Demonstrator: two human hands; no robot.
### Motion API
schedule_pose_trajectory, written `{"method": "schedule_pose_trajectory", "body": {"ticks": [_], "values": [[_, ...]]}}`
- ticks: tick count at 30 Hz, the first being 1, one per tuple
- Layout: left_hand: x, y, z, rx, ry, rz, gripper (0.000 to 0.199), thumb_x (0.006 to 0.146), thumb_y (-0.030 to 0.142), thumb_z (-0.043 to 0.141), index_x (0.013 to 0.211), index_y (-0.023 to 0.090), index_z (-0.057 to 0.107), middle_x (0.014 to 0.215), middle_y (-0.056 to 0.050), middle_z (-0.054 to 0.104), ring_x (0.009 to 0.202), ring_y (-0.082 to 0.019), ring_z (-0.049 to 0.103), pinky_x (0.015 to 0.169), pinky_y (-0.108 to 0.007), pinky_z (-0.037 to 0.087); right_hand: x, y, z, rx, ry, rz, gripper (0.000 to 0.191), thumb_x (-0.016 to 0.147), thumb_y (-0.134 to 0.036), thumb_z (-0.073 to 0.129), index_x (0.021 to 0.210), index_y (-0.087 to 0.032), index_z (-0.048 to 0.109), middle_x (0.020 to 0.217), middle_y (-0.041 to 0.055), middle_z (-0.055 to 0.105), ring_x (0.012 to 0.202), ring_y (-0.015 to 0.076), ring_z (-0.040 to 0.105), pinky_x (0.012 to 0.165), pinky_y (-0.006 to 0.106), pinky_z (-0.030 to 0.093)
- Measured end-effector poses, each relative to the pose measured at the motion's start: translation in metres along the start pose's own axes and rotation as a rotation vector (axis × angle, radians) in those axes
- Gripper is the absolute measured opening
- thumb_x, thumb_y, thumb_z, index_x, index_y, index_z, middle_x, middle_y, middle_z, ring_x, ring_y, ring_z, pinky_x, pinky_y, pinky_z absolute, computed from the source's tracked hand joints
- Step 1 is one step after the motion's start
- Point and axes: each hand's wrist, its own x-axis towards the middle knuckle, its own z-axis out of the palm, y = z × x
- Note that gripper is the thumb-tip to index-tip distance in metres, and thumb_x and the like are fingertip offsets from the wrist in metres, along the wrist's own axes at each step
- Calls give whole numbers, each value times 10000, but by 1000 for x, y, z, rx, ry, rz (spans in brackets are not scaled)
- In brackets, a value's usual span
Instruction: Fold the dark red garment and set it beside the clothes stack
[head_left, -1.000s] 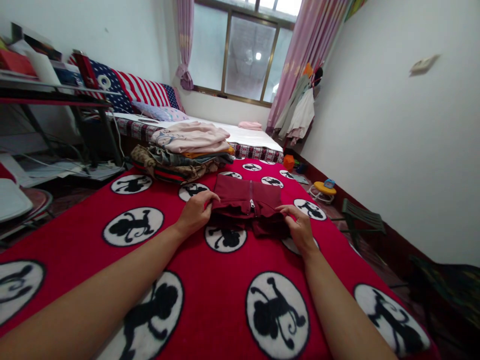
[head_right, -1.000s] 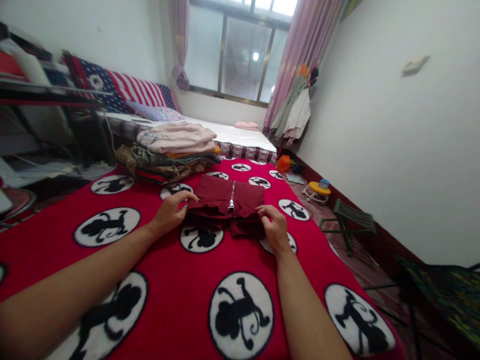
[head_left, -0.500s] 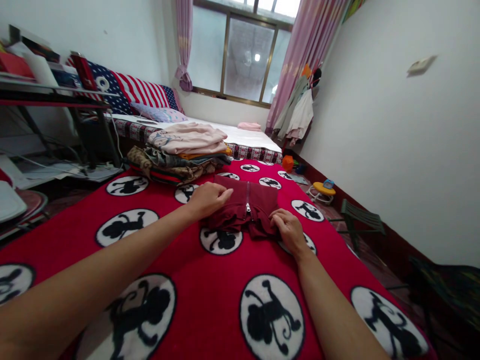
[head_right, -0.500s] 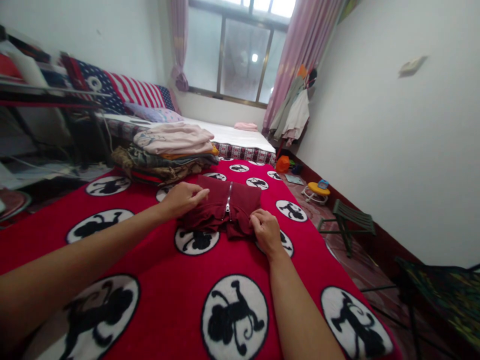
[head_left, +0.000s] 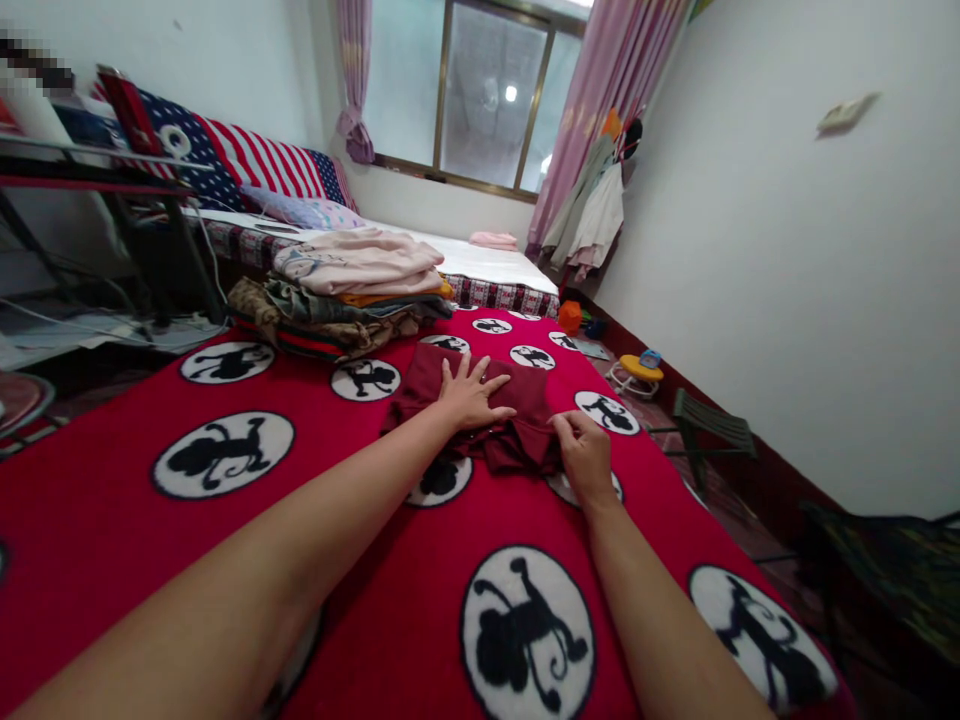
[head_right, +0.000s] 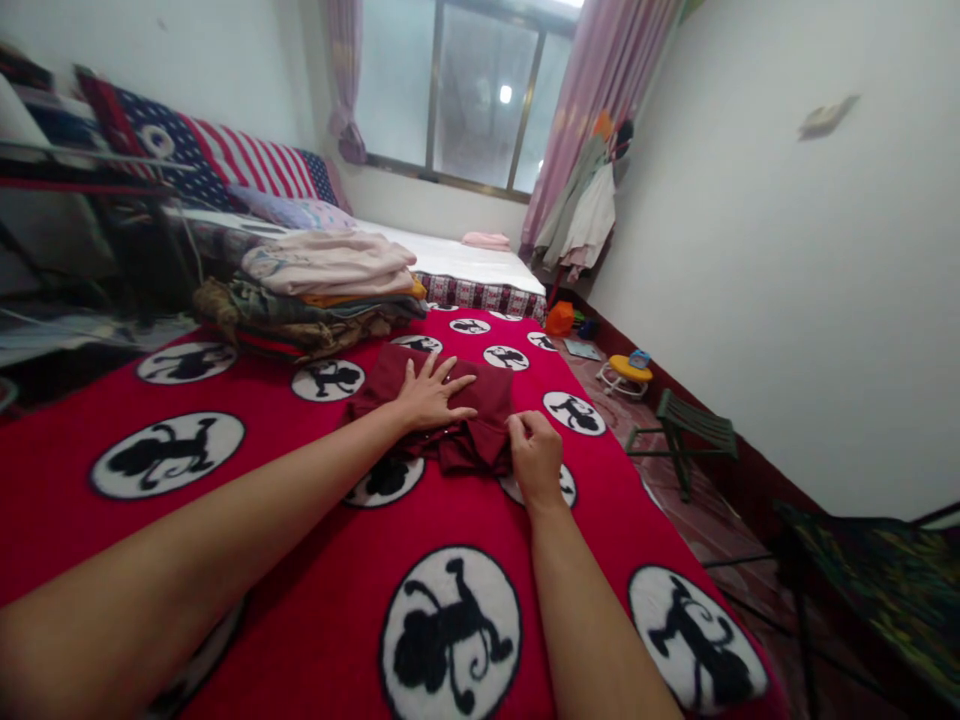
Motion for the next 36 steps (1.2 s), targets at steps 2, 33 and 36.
{"method": "schedule_pose_trajectory", "body": {"ticks": [2,33,36], "values": [[-2,-2,-1,-5,3,7,845,739,857,333,1466,425,319,1620,-43,109,1462,-411,-31,1063,-733,-10,3,10,-2,-24,112,55,203,809,-292,491,804,-177,658,803,63,674,771,200,604,757,318,454],[-54,-78,-17,-84,-14,-254,822,867,738,284,1526,249,229,1600,-130,153,1462,-292,195,1161,-486,181,4,25,-12,-393,-142,-36,271,740,-131,493,830,-224,731,930,50,701,912,226,593,853,360,431],[-59,-80,-17,-100,94,-301,708,904,633,355,1482,224,349,1548,-132,322,1407,-277,336,1148,-462,235,6,24,-10,-334,-58,-82,264,785,-164,455,832,-201,712,939,76,681,934,233,592,886,380,436]]}}
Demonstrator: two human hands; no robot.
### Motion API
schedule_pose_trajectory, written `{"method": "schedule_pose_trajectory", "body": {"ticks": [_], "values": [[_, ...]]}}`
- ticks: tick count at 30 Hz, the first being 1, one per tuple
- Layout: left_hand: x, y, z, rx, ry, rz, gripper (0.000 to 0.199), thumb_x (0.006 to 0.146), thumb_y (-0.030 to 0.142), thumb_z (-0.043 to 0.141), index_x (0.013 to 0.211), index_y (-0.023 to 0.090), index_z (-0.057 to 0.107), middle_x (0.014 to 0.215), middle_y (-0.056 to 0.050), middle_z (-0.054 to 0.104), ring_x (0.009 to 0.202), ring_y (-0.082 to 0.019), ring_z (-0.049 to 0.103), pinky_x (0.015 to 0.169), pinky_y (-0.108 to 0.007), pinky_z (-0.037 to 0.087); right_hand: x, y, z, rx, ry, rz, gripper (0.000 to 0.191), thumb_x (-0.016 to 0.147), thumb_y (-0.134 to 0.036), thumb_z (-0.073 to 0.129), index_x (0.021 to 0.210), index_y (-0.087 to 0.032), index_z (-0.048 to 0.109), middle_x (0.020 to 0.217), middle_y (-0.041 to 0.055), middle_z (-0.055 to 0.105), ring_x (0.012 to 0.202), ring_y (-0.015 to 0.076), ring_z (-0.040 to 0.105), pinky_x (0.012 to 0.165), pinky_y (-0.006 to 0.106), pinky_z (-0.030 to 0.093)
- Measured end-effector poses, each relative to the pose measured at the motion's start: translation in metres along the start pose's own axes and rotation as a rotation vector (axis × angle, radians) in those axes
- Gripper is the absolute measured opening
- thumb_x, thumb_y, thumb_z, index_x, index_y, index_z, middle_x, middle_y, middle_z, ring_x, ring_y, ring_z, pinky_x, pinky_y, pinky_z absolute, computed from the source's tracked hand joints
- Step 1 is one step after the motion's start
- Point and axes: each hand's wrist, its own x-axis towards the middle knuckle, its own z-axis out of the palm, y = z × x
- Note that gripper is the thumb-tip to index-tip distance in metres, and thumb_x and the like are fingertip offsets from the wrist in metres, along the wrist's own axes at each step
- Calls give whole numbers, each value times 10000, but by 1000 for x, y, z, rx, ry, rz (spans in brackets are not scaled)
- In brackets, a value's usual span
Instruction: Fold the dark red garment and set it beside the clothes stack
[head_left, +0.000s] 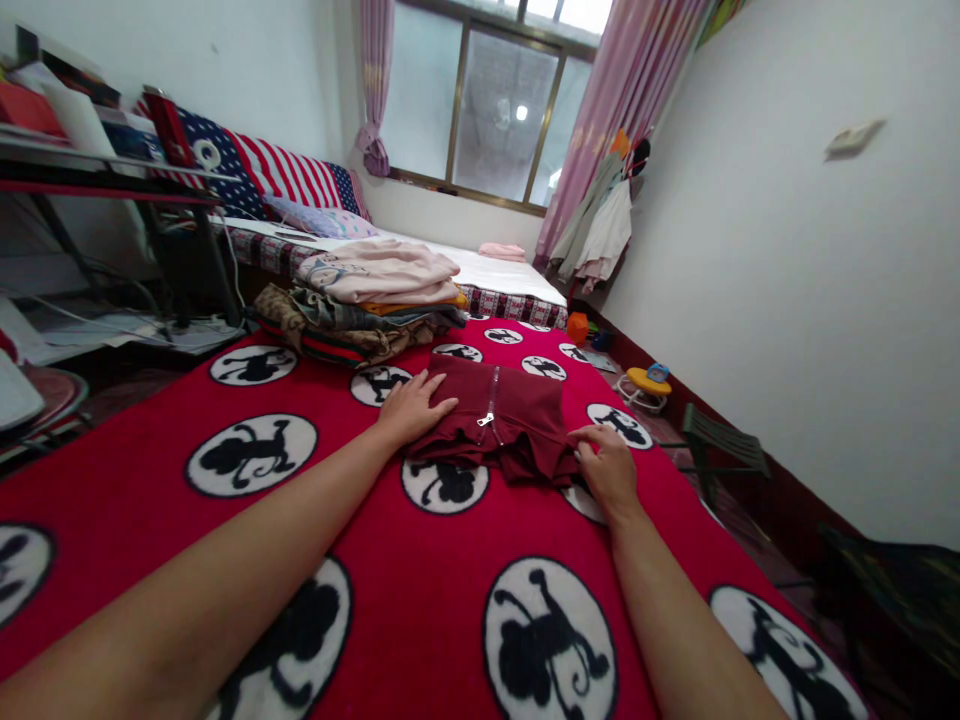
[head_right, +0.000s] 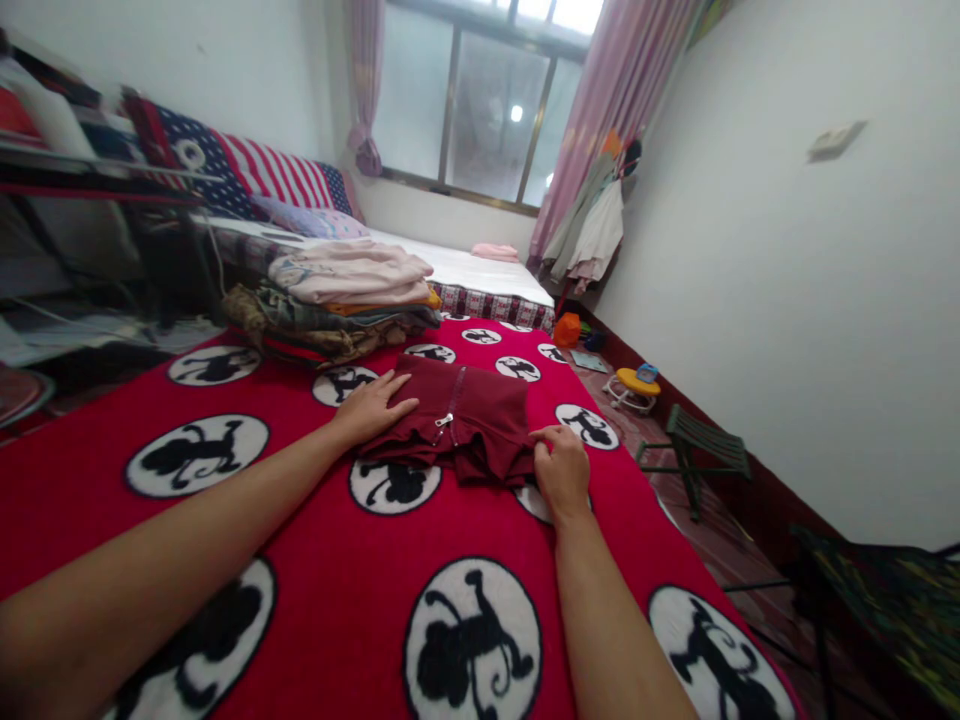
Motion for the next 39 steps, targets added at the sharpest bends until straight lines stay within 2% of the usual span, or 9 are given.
{"method": "schedule_pose_trajectory", "body": {"ticks": [4,8,11,14,19,25,30,34,39], "values": [[-4,3,2,-28,139,-12,625,886,537,473,1393,172,484,1416,-147,506,1292,-279,482,1091,-398,343,15,-16,2,17,148,-102,236,843,-232,464,928,-179,677,995,112,658,996,254,577,929,410,429],[-3,3,4,-39,169,9,598,864,516,521,1351,169,529,1366,-142,553,1239,-278,524,1067,-388,371,53,-46,11,27,56,-212,243,849,-237,504,1028,-177,659,1081,117,655,1049,261,580,962,414,429],[-2,2,4,-42,165,21,585,863,506,530,1349,181,527,1372,-132,549,1252,-270,513,1077,-388,360,93,-64,28,-1,-100,-205,319,866,-260,532,1155,-168,633,1192,125,649,1116,271,583,987,423,426],[-2,1,4,-49,160,29,574,868,494,528,1353,187,523,1378,-128,544,1259,-266,505,1083,-389,353,132,-72,48,14,-358,-154,408,873,-290,568,1257,-152,588,1224,151,647,1117,278,601,980,434,433],[-4,3,3,-80,143,25,583,867,474,536,1361,165,518,1387,-141,530,1271,-282,490,1100,-403,338,174,-78,74,106,-719,-196,307,760,-353,727,1014,-181,717,951,78,742,824,218,674,759,311,518],[-3,3,3,-83,165,43,554,851,461,562,1336,194,538,1336,-115,567,1231,-281,516,1068,-390,384,187,-106,96,111,-911,-241,360,667,-516,771,815,-192,719,800,22,724,663,161,625,596,236,465],[-3,3,4,-98,189,23,591,827,459,592,1347,189,515,1358,-131,533,1230,-289,517,1052,-385,407,190,-133,108,61,-929,-289,334,602,-412,826,819,-191,702,751,6,704,627,155,606,560,233,438],[-5,6,-1,-128,271,-88,795,768,457,663,1441,163,357,1380,-149,494,1209,-295,529,1003,-376,440,189,-150,104,54,-936,-353,340,576,-245,811,889,-192,689,784,-25,708,679,164,627,568,218,442],[-6,5,-6,-119,266,-157,787,789,407,661,1456,191,305,1105,-121,657,1049,-302,616,886,-388,474,175,-165,92,-112,-863,-503,520,543,-92,728,1053,-179,670,950,26,718,791,210,649,620,233,451]]}}
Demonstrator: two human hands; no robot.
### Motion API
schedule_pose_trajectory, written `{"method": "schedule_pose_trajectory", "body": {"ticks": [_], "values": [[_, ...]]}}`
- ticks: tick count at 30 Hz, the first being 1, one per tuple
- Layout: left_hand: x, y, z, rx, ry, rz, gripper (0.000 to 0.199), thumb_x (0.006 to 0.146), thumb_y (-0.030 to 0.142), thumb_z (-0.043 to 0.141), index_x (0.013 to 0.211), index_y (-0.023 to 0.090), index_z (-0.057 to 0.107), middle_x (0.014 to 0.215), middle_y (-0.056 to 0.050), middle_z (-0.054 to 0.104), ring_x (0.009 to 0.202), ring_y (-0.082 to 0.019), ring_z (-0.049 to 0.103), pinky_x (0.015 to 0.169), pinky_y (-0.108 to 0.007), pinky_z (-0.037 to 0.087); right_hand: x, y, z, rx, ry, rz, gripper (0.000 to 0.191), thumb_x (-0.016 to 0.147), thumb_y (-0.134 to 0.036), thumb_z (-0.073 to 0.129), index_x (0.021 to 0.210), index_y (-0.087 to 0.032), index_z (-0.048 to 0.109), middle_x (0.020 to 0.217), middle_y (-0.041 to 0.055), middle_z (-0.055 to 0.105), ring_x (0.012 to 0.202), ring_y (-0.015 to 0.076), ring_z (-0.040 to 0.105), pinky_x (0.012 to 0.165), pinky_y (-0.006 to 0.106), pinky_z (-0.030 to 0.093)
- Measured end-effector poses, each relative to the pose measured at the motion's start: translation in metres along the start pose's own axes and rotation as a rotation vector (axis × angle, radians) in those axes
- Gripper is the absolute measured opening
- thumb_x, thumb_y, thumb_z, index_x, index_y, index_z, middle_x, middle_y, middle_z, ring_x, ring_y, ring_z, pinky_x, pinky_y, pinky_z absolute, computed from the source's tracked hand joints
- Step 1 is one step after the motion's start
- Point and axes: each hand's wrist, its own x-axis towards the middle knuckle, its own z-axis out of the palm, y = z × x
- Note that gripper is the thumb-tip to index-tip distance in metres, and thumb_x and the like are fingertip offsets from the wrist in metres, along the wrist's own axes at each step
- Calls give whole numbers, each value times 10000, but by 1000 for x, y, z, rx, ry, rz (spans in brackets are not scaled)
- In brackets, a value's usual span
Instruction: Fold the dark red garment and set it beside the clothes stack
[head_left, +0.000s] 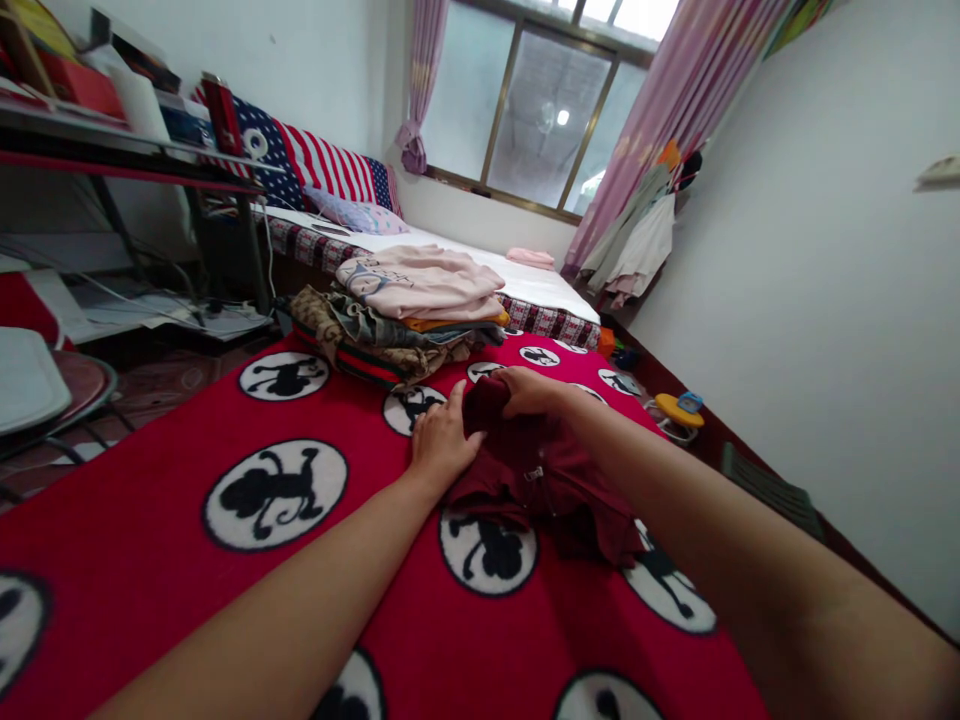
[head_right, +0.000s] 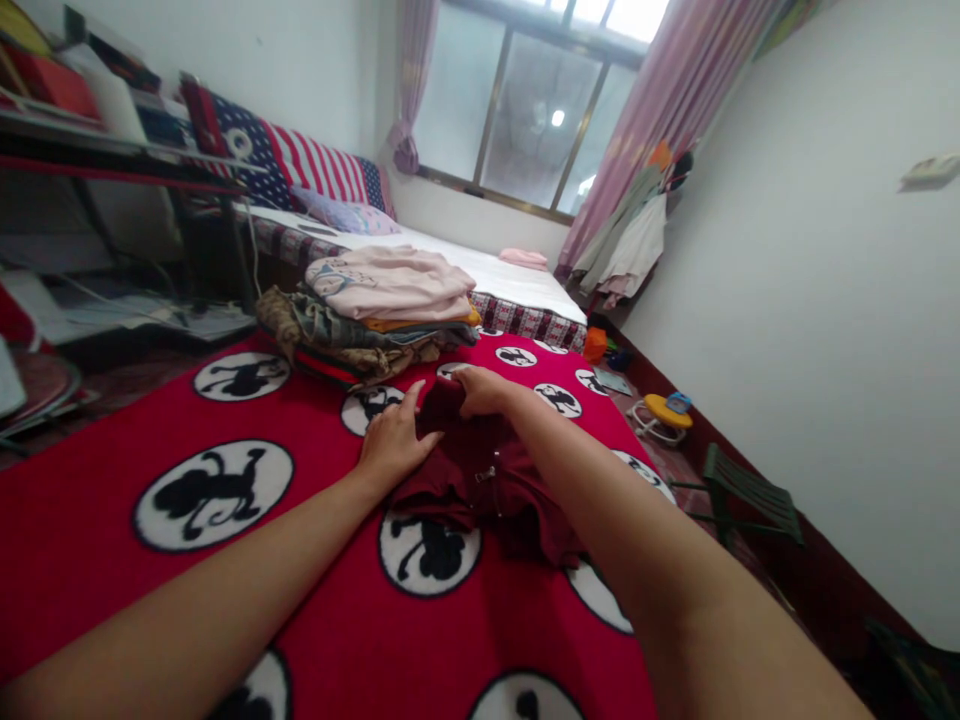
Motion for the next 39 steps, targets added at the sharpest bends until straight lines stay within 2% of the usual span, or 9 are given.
{"method": "schedule_pose_trajectory", "body": {"ticks": [4,8,11,15,20,24,30,35,39], "values": [[1,-2,0,-81,-5,12,729,792,325,661,1440,222,344,1045,-86,676,966,-268,643,807,-343,489,-17,-7,4,-226,139,-117,559,650,-140,665,1203,-207,619,1022,67,707,861,235,643,698,260,427],[1,-5,2,-168,62,92,551,755,314,680,1277,184,560,1041,-87,656,1001,-262,612,853,-340,483,-38,2,4,-263,191,-228,335,667,-68,545,927,-222,689,887,35,703,850,217,630,702,254,396],[0,-6,3,-274,-13,217,294,762,300,663,1037,202,698,1005,-64,651,954,-227,618,832,-312,484,-57,15,0,-208,214,-330,348,665,-33,524,935,-199,670,957,49,691,909,209,612,757,258,410],[-3,-5,2,-394,-142,443,242,776,192,627,1005,191,703,911,-34,672,857,-183,631,771,-279,476,-86,25,-8,-214,153,-462,323,759,-45,500,1023,-180,625,1096,94,664,1045,214,581,876,307,426],[-7,-2,-1,-365,-141,581,237,802,143,585,998,214,698,972,-35,673,896,-175,629,780,-264,468,-115,13,-11,-251,36,-532,418,707,-66,566,1108,-185,586,1269,122,589,1214,250,505,1017,407,384],[-8,-1,0,-292,-131,578,264,801,134,572,1027,220,677,984,-33,675,907,-181,636,775,-266,472,-130,22,-9,-52,172,-315,656,686,-110,603,1320,-207,468,1355,108,535,1241,248,507,1040,413,397],[-10,4,-1,-80,-34,271,310,837,355,568,1108,220,636,1032,-63,707,949,-251,664,757,-321,496,-161,93,22,98,407,293,734,737,-379,725,1376,-171,428,1352,175,534,1263,303,503,1062,479,385],[-13,9,-6,105,-36,91,499,812,638,495,1040,225,656,908,-98,718,863,-312,680,690,-368,496,-175,111,50,248,417,344,934,672,-350,774,1471,-193,317,1450,156,454,1351,288,418,1128,446,313],[-16,18,-8,137,-59,75,516,790,619,532,1098,217,630,942,-104,717,868,-320,682,673,-368,502,-159,104,56,292,422,399,910,756,-415,692,1508,-165,245,1531,164,331,1406,276,332,1148,418,282]]}}
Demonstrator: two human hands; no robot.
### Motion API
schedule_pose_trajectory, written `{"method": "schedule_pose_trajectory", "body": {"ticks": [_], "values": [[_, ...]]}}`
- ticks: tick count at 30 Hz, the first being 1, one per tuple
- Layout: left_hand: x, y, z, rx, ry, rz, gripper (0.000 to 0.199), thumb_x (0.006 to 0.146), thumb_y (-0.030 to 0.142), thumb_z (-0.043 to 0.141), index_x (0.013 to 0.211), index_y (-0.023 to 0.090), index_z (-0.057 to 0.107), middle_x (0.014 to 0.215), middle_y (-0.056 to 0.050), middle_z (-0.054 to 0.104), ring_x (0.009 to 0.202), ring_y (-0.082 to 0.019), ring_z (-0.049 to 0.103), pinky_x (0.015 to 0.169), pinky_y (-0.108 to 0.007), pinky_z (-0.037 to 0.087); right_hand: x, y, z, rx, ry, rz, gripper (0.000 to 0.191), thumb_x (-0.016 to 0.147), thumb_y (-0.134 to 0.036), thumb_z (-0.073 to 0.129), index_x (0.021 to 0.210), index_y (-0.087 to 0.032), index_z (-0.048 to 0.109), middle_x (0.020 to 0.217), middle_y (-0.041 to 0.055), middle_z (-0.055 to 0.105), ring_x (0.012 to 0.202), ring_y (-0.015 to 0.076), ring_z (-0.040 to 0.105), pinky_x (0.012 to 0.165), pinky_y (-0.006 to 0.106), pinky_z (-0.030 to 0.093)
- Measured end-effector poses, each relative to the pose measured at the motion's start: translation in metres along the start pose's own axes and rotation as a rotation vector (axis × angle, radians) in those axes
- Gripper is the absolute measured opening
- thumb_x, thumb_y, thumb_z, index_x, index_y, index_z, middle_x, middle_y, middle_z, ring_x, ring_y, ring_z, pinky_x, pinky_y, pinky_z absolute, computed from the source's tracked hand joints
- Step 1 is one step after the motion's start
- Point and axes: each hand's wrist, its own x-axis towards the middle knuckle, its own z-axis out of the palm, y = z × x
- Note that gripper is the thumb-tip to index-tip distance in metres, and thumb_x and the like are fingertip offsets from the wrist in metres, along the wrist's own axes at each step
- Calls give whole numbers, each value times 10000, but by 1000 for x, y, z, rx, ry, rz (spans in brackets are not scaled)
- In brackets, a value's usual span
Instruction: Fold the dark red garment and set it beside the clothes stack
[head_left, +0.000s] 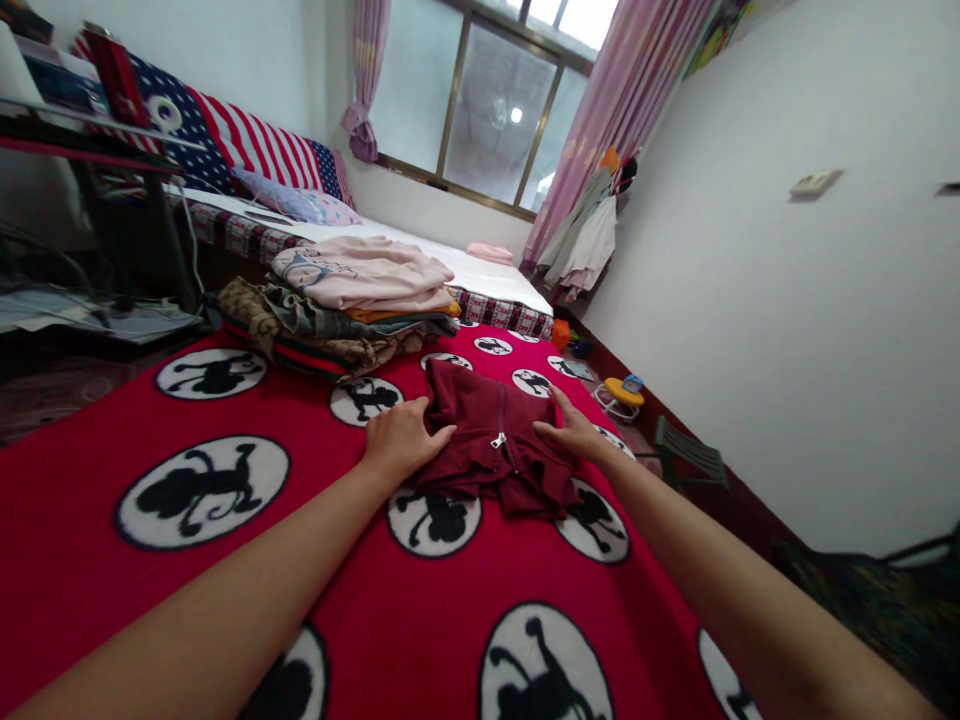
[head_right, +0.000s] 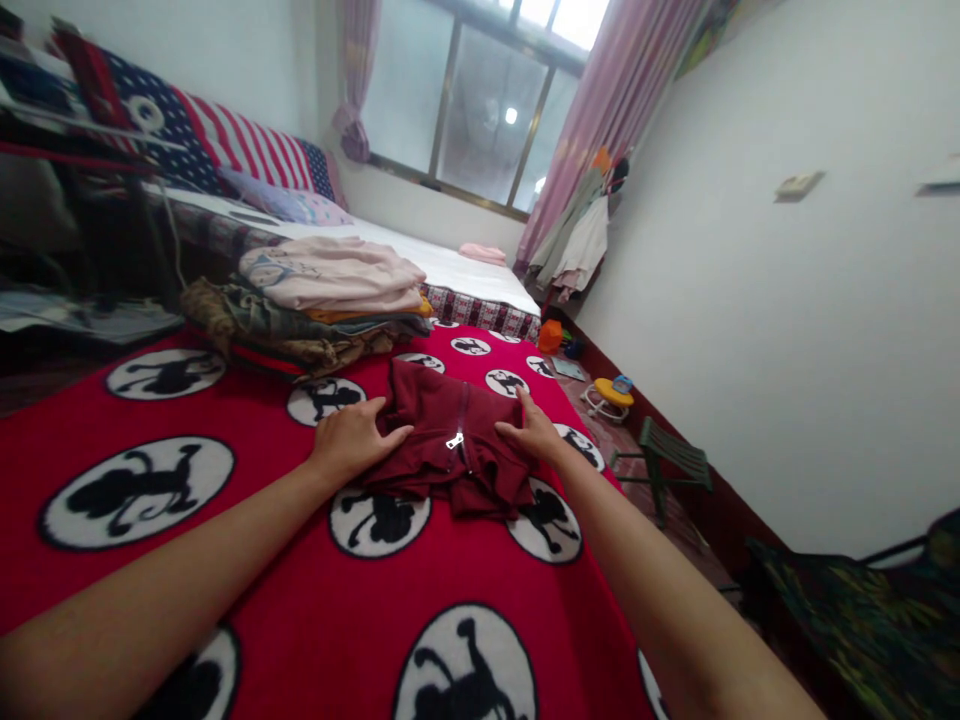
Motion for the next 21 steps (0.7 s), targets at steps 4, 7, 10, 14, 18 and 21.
{"method": "schedule_pose_trajectory", "body": {"ticks": [4,7,10,14,18,21], "values": [[-1,5,1,24,-41,17,363,840,369,518,1148,201,610,999,-105,713,887,-307,683,676,-360,508,18,-13,7,-145,-55,55,786,817,-406,636,1482,-148,306,1459,165,442,1309,258,462,1052,365,390],[0,2,3,-19,-55,64,399,848,274,493,1231,218,589,1080,-87,705,960,-283,671,738,-344,511,27,-26,1,-337,-138,71,514,786,-427,673,1221,-160,606,1178,127,658,1070,266,610,852,326,475],[5,-8,1,-82,-88,97,413,852,274,502,1251,249,606,1136,-62,700,1032,-255,651,809,-315,503,25,-42,-13,-410,-162,100,340,711,-468,726,807,-145,687,840,98,692,814,257,639,654,295,444],[26,-19,-21,-50,-115,142,391,816,235,536,1176,274,684,1159,-34,703,1064,-258,639,851,-314,494,-7,-61,-27,-240,-146,179,346,670,-465,734,602,-154,600,613,35,607,636,187,593,516,242,350],[70,2,-64,85,-47,293,368,797,211,567,1120,291,725,1104,-45,720,988,-285,649,839,-367,486,-69,-88,-14,438,-113,401,301,648,-414,747,597,-161,591,553,10,598,545,146,575,468,224,388],[106,49,-86,93,13,482,375,796,178,575,1121,294,722,1154,-38,693,1087,-284,590,928,-389,432,-117,-128,10,960,2,572,319,644,-440,757,749,-162,641,712,46,683,620,173,634,520,264,508]]}}
